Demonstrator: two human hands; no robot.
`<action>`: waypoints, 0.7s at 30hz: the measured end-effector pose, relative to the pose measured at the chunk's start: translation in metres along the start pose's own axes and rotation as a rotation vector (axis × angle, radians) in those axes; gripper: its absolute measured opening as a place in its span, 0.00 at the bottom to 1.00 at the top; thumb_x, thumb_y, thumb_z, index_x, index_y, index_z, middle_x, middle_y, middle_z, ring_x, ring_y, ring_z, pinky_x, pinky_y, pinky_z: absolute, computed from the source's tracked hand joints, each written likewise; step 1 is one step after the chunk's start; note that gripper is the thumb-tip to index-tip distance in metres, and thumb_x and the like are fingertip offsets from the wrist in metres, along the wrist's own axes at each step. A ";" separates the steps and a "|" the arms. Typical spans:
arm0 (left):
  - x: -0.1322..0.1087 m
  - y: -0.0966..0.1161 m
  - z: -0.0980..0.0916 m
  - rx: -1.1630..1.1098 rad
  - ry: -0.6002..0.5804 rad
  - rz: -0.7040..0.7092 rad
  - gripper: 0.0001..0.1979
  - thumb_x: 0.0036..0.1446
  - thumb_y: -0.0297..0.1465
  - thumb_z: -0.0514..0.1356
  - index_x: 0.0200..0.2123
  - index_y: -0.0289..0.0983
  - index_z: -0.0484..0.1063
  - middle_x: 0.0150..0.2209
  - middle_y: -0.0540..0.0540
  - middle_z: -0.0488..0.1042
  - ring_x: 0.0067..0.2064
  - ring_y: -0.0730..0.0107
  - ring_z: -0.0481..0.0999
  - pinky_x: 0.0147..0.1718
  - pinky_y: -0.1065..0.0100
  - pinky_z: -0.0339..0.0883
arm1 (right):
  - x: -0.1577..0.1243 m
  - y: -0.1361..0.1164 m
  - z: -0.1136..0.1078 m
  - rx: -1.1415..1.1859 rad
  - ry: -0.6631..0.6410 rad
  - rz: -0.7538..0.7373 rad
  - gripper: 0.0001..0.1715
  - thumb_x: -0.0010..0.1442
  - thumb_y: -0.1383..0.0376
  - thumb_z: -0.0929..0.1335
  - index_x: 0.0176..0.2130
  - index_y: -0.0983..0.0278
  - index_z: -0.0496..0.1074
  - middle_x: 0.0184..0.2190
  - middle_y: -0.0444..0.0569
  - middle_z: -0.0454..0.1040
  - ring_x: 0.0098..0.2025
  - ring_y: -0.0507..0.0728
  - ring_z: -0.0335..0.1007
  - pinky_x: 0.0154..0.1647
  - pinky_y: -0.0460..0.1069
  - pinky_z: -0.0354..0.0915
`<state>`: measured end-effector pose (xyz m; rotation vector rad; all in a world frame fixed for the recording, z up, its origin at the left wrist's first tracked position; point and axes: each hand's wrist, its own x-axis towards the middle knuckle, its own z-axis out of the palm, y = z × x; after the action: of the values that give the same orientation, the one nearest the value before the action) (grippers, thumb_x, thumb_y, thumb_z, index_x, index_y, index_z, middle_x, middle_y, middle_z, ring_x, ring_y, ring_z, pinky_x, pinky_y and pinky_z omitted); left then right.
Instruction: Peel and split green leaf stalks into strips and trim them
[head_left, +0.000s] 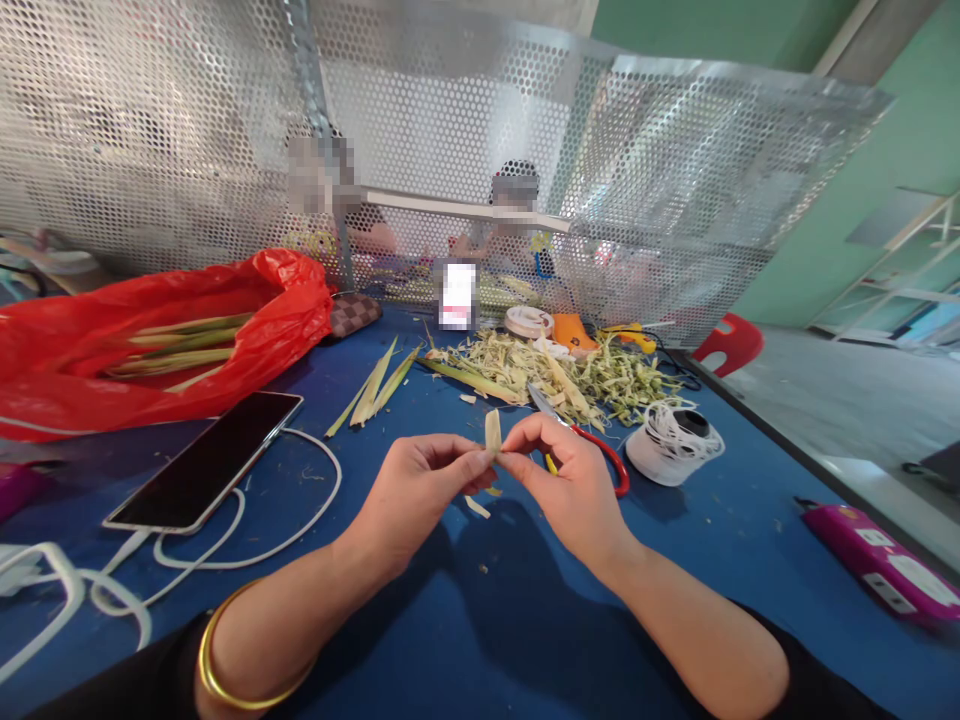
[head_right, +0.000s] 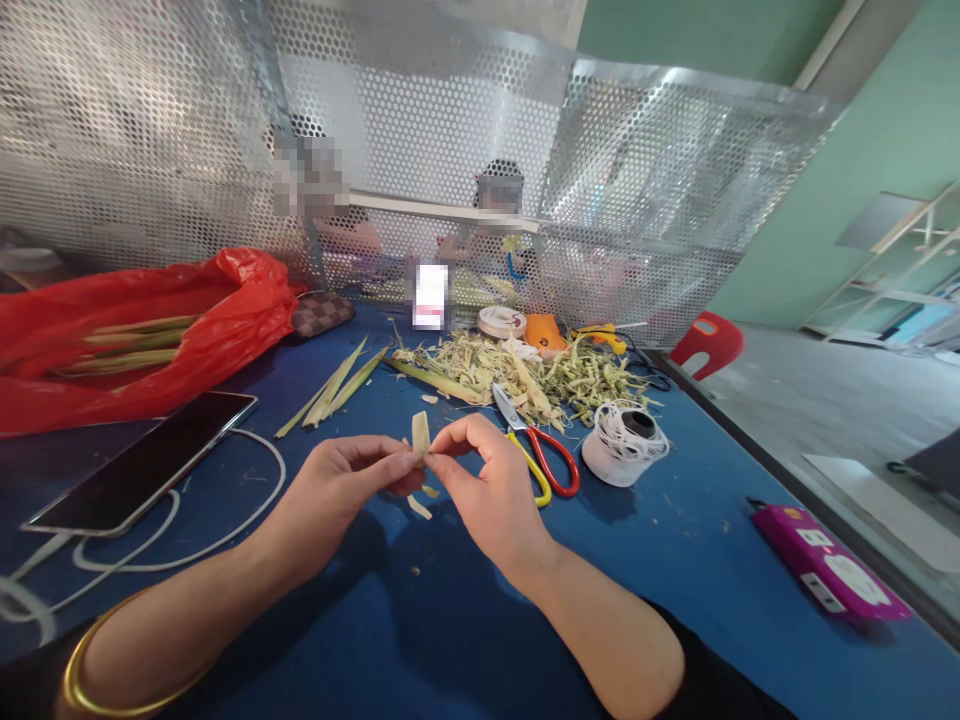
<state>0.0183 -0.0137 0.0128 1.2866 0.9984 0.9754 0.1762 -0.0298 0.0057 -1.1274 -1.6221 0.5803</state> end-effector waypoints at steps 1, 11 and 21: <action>0.000 0.000 0.000 -0.017 -0.002 -0.003 0.09 0.49 0.35 0.64 0.23 0.35 0.77 0.23 0.48 0.76 0.27 0.72 0.71 0.30 0.71 0.63 | 0.000 0.001 0.000 -0.003 0.006 -0.033 0.04 0.56 0.70 0.69 0.30 0.62 0.70 0.28 0.44 0.71 0.31 0.52 0.68 0.33 0.48 0.66; 0.000 0.001 -0.002 -0.221 -0.044 -0.182 0.10 0.49 0.33 0.62 0.21 0.34 0.73 0.23 0.48 0.72 0.28 0.73 0.69 0.29 0.73 0.62 | -0.006 0.010 0.000 -0.304 0.045 -0.417 0.07 0.60 0.70 0.67 0.37 0.59 0.72 0.34 0.47 0.73 0.38 0.55 0.70 0.40 0.52 0.67; 0.000 -0.001 -0.001 -0.249 -0.014 -0.166 0.06 0.46 0.31 0.64 0.24 0.35 0.73 0.24 0.48 0.73 0.29 0.71 0.71 0.29 0.71 0.64 | -0.005 0.007 0.001 -0.269 0.015 -0.324 0.04 0.61 0.69 0.66 0.34 0.61 0.71 0.31 0.46 0.72 0.34 0.55 0.69 0.38 0.52 0.65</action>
<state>0.0175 -0.0139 0.0121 0.9873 0.9256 0.9292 0.1786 -0.0308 -0.0028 -1.0249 -1.8603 0.1451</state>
